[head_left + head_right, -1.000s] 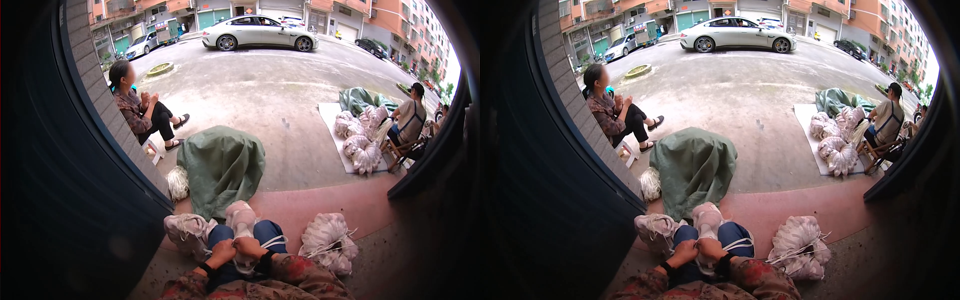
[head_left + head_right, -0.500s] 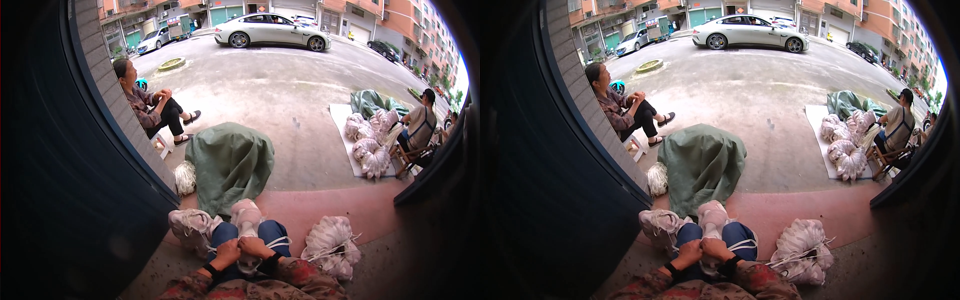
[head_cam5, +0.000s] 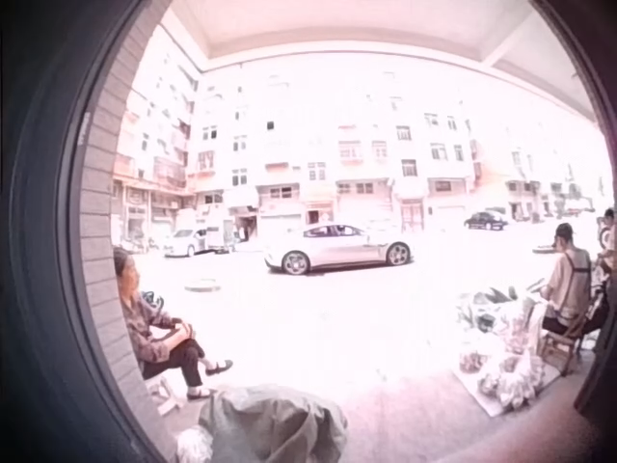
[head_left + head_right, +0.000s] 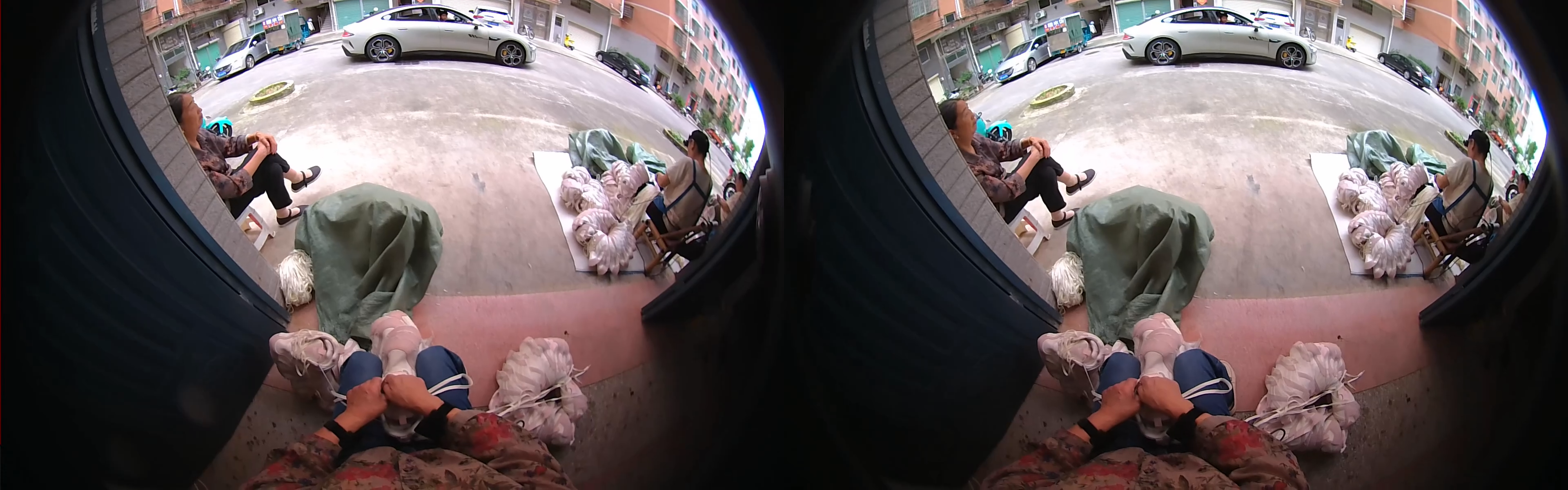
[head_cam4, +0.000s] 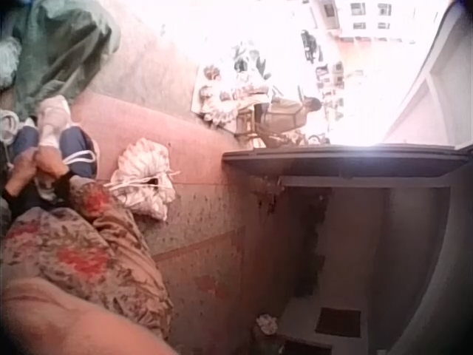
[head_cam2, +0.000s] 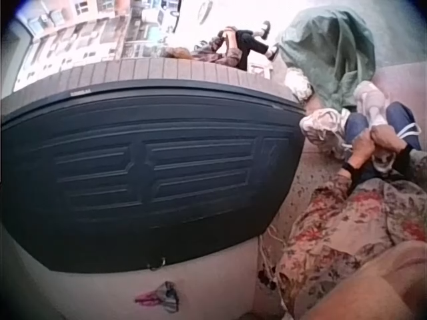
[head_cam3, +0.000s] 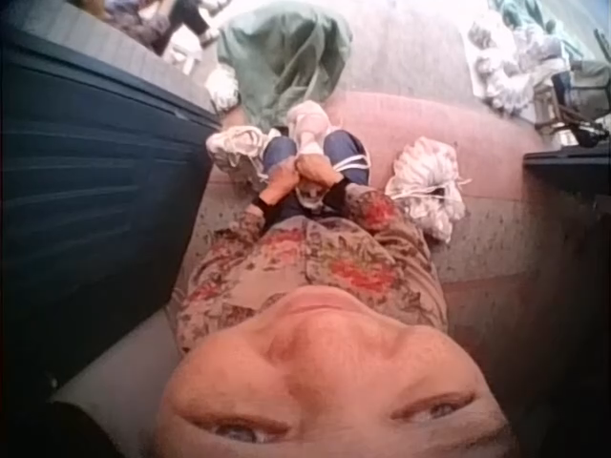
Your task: The recorder is tying shoe laces and then bundling pairs of shoes into large green sacks.
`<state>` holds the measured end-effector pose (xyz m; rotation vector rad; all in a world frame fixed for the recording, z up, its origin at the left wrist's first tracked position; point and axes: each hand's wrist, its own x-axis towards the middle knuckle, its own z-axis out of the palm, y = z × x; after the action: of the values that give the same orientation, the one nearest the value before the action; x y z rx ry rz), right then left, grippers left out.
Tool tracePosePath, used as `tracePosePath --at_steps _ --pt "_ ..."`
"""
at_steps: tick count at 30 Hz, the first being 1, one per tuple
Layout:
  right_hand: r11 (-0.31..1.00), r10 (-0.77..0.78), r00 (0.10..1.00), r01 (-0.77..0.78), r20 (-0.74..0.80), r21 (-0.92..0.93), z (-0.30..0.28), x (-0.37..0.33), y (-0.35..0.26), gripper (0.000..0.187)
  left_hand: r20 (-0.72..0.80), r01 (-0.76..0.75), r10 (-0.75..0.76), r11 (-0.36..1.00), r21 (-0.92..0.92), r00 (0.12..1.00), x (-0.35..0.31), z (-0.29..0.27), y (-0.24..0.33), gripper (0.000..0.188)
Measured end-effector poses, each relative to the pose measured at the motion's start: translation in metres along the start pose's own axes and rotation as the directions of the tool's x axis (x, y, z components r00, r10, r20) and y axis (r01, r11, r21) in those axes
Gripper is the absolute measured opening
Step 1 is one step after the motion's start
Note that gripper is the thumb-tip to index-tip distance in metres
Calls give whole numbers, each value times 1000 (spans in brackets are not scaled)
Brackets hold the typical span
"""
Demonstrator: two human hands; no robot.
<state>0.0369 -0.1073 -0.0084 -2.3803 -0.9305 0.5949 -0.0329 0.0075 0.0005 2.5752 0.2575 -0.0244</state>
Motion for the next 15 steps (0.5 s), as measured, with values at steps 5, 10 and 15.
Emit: tracePosePath --at_steps 5,10,15 --pt "1000 23 998 -23 50 -5 -7 -1 -1 32 17 -1 1 1000 29 1000 2 -7 8 15" --pt "1000 13 998 -12 67 -4 -6 1 0 31 20 -1 0 1000 15 1000 -1 -1 2 16" --pt "1000 -30 999 30 22 3 4 1 -4 31 -124 -162 143 974 -157 982 -4 -17 -19 29"
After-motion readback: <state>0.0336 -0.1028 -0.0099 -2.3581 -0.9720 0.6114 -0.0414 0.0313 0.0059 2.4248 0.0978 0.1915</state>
